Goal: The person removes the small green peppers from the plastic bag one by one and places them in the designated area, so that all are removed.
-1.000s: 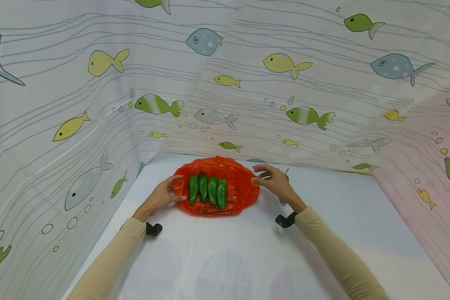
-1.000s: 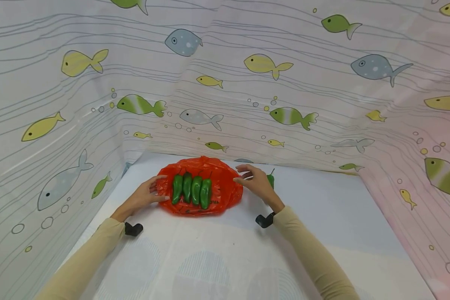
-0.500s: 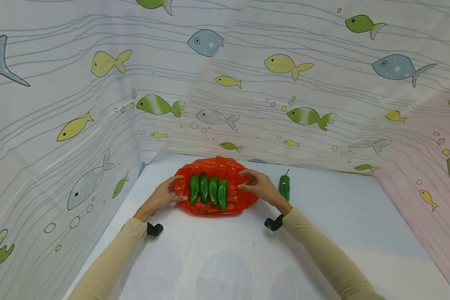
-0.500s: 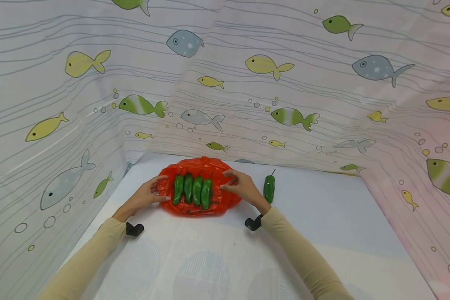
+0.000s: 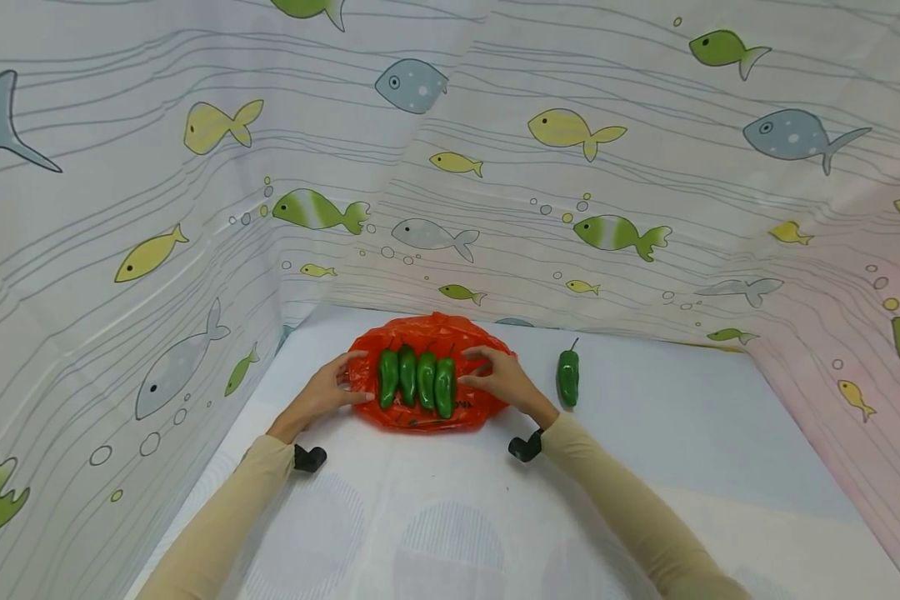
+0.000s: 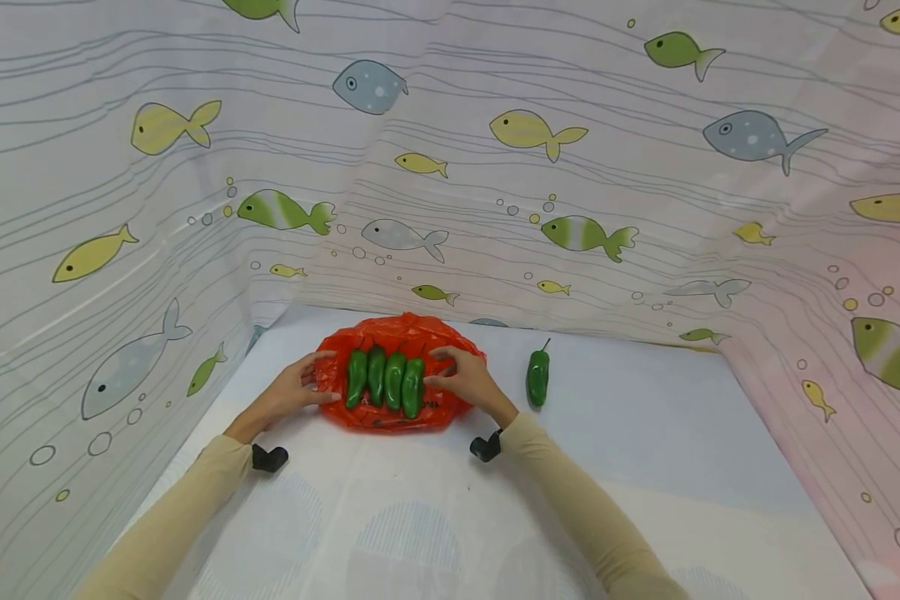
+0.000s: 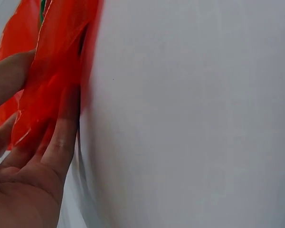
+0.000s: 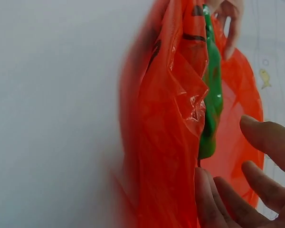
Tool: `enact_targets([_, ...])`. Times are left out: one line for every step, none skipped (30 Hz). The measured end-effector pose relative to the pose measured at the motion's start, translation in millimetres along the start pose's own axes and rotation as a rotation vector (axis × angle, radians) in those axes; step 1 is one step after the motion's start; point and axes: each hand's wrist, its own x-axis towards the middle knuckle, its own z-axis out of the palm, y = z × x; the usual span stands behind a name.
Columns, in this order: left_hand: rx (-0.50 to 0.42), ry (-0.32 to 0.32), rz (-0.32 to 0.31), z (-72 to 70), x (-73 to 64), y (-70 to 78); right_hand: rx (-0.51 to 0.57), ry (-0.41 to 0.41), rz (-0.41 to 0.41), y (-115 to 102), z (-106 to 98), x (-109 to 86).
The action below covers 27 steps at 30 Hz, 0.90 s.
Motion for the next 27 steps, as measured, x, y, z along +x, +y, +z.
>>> enact_targets([0.001,0.0,0.0,0.1,-0.2,-0.1,0.002,0.002,0.006,0.1,1.6,1.2])
enact_targets([0.002,0.001,0.0,0.1,-0.2,-0.2,0.002,0.005,0.012,0.3,3.1,2.3])
enact_targets([0.004,0.002,-0.002,0.1,-0.3,-0.2,0.001,0.007,0.018,0.2,4.4,3.5])
enact_targets([0.004,0.005,-0.004,0.2,-0.4,-0.2,-0.002,0.008,0.023,-0.1,5.6,4.5])
enact_targets([0.007,0.007,-0.002,0.3,-0.4,-0.4,-0.008,0.01,0.028,-0.4,6.6,5.4])
enact_targets([0.007,0.008,-0.002,0.5,-0.3,-0.5,-0.017,0.012,0.033,-0.3,7.7,6.6])
enact_targets([0.009,0.005,0.002,0.5,-0.3,-0.6,-0.027,0.013,0.036,-0.2,8.8,7.7])
enact_targets([0.006,0.006,0.006,0.5,-0.3,-0.7,-0.04,0.015,0.039,-0.4,9.9,8.7])
enact_targets([0.006,0.004,0.012,0.6,-0.3,-0.9,-0.051,0.016,0.04,-0.4,11.0,9.7])
enact_targets([0.005,0.003,0.017,0.6,-0.4,-1.1,-0.064,0.019,0.039,-0.5,12.1,10.8])
enact_targets([0.004,0.001,0.024,0.7,-0.4,-1.1,-0.078,0.019,0.039,-0.1,13.4,11.9])
enact_targets([-0.004,0.001,0.026,0.7,-0.5,-1.1,-0.091,0.018,0.038,0.5,14.7,13.3])
enact_targets([-0.005,0.002,0.029,0.7,-0.6,-1.0,-0.103,0.014,0.035,0.8,15.9,14.8])
enact_targets([-0.01,0.002,0.033,0.7,-0.8,-0.9,-0.116,0.014,0.036,1.1,17.3,16.2])
enact_targets([-0.01,0.001,0.038,0.6,-1.0,-1.0,-0.126,0.013,0.038,1.4,18.6,17.5])
enact_targets([-0.013,0.001,0.042,0.5,-1.3,-0.8,-0.134,0.009,0.041,1.5,19.7,18.8])
enact_targets([-0.018,0.0,0.044,0.4,-1.6,-0.4,-0.141,0.008,0.044,1.7,20.9,19.9])
enact_targets([-0.019,-0.001,0.04,0.3,-2.3,1.4,-0.144,0.009,0.047,1.2,21.8,20.7])
enact_targets([-0.018,-0.004,0.036,0.1,-4.0,5.1,-0.145,0.01,0.052,0.7,22.8,21.3])
enact_targets([-0.019,-0.006,0.031,-0.1,-6.5,10.5,-0.14,0.01,0.055,0.2,23.6,21.9])
enact_targets([-0.009,-0.01,0.035,-0.3,-8.5,14.8,-0.139,0.01,0.055,0.0,24.3,22.4])
enact_targets([-0.01,-0.013,0.031,-0.4,-11.2,20.9,-0.134,0.009,0.057,-0.2,24.9,23.2])
enact_targets([-0.008,-0.016,0.025,-0.7,-14.2,27.2,-0.129,0.008,0.059,-0.3,25.6,24.0])
enact_targets([-0.005,-0.02,0.017,-1.0,-17.2,33.1,-0.123,0.005,0.057,-0.4,26.3,24.8])
enact_targets([-0.003,-0.022,0.015,-1.5,-19.3,37.1,-0.117,0.0,0.054,-0.3,27.0,25.6])
enact_targets([-0.003,-0.024,0.012,-1.7,-20.1,38.7,-0.112,-0.003,0.05,-0.3,27.5,26.2])
enact_targets([-0.002,-0.025,0.009,-1.8,-19.5,38.1,-0.112,-0.005,0.048,-0.1,28.0,27.1])
